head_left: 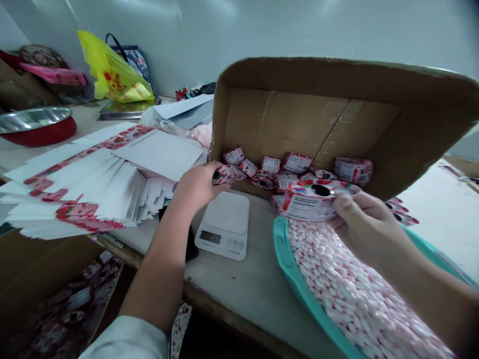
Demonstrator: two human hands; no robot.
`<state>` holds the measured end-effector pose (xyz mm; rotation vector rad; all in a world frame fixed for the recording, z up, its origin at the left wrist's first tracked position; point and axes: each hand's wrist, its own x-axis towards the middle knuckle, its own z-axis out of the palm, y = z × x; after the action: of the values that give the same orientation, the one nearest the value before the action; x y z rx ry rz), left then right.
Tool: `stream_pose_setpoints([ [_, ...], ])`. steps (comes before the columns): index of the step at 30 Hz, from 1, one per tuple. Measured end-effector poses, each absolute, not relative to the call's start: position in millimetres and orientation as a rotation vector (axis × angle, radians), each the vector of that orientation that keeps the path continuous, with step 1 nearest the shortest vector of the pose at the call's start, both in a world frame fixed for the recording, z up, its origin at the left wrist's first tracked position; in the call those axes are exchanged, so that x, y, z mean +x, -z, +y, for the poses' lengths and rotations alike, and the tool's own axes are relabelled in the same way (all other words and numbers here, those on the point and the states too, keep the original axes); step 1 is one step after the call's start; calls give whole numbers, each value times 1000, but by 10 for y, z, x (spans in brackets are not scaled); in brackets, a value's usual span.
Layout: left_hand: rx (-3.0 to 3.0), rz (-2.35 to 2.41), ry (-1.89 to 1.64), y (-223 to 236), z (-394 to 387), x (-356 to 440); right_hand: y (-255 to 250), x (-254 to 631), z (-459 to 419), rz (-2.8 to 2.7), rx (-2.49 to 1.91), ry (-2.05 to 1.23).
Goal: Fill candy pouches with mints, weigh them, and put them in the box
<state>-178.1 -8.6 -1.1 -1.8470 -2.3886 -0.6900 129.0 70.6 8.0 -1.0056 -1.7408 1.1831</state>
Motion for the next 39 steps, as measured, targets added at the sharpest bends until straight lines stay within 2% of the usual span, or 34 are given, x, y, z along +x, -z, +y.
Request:
stream_pose_setpoints([
  [6, -1547, -2381, 1056, 14, -116, -1841, -72, 512, 727, -2182, -896, -1312],
  [12, -1412, -2342, 1363, 45, -113, -1926, 146, -85, 907, -2503, -829, -1156],
  [18, -1407, -2370, 1279, 36, -126, -1924, 156, -127, 937, -2886, -846, -631],
  [22, -1430, -2406, 1148, 71, -110, -1942, -99, 399, 906, -2890, -694, -9],
  [24, -1441, -2426, 1082, 88, -103, -1952, -162, 794, 859, -2906, -540, 169],
  [30, -1443, -2500, 1016, 90, -87, -1927, 48, 1651, 695, -2891, -674, -71],
  [39, -1428, -2545, 935, 93, -42, -1909, -94, 1599, 726, -2768, -709, -345],
])
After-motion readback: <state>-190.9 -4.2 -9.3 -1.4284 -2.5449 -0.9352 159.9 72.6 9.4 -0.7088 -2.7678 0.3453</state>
